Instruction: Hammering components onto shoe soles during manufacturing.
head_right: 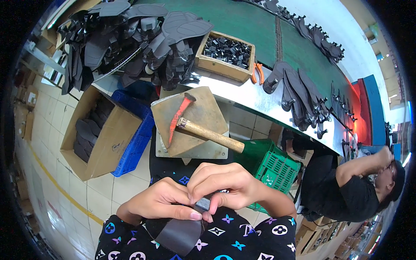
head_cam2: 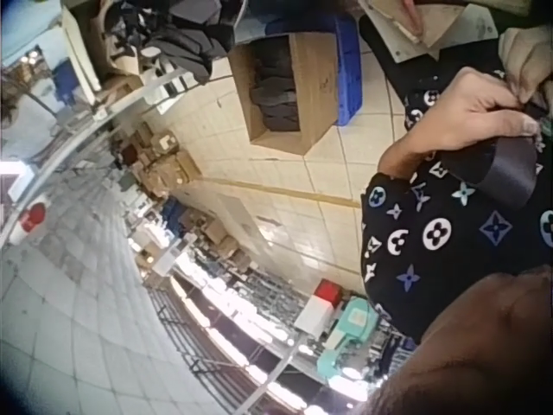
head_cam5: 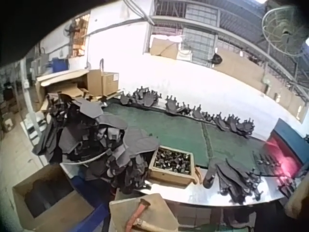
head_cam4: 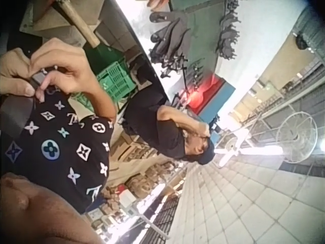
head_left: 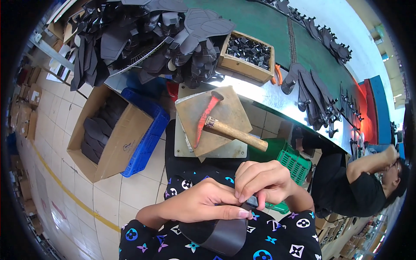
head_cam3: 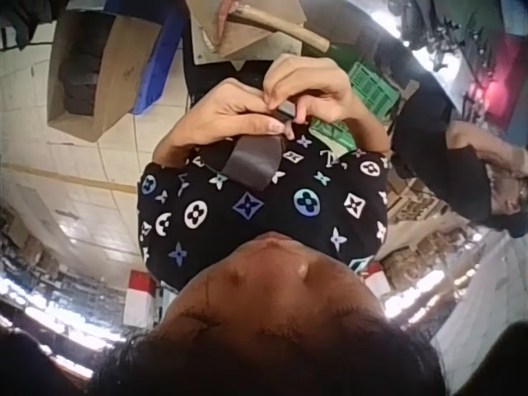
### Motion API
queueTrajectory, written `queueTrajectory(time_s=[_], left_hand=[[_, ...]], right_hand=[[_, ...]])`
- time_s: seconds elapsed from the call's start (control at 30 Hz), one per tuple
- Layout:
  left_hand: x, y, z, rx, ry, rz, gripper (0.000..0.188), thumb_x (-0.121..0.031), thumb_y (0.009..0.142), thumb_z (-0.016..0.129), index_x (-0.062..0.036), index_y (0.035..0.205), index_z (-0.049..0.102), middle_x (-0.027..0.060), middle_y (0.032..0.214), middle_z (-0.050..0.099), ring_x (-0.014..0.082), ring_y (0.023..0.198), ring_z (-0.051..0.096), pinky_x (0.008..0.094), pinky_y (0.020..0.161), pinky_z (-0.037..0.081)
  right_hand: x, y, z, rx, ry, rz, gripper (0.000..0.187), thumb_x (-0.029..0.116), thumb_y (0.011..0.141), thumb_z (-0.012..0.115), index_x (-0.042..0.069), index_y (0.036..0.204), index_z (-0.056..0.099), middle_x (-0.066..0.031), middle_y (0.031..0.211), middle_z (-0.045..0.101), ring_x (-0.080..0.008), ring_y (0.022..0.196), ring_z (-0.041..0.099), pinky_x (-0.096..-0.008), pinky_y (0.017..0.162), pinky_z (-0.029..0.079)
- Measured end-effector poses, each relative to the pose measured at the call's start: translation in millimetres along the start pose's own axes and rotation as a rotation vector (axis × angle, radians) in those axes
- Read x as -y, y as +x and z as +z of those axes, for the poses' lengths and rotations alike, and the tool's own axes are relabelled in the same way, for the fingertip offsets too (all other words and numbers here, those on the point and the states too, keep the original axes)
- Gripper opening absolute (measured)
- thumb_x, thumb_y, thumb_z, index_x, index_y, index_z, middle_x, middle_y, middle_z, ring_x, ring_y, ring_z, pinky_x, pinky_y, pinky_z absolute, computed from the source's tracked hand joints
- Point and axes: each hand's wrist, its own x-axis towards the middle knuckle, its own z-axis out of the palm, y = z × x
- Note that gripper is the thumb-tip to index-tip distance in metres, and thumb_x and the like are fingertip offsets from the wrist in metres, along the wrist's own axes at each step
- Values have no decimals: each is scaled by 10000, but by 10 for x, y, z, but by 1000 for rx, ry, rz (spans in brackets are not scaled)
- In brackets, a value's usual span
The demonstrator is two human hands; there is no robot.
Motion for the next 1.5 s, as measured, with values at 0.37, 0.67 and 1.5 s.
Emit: queueTrajectory(time_s=[0.37,0.67,1.5], left_hand=[[-83,29,-5,44,121,-51,249,-183,963,666,-31,1151,721,104,917,739,170,804,690,277,706,491],[-51,97,-24,-16,113,-45,206,-156,957,667,-7,1079,740,104,903,729,136,816,673,277,732,495],[10,97,79,-378,48,-276,270,-233,994,597,-2,1040,730,22,930,692,72,867,582,225,788,449]], right_hand=[[57,-44,-48,-14,-22,20,333,202,814,802,-46,1008,694,-158,990,685,-305,893,653,-384,795,518],[5,-98,-46,-118,-72,69,324,257,875,768,-35,998,699,-136,978,691,-283,914,651,-397,812,509],[-1190,-147,-2784,-800,-1417,523,313,243,856,559,-25,799,710,-247,771,684,-420,773,665,-525,738,520]])
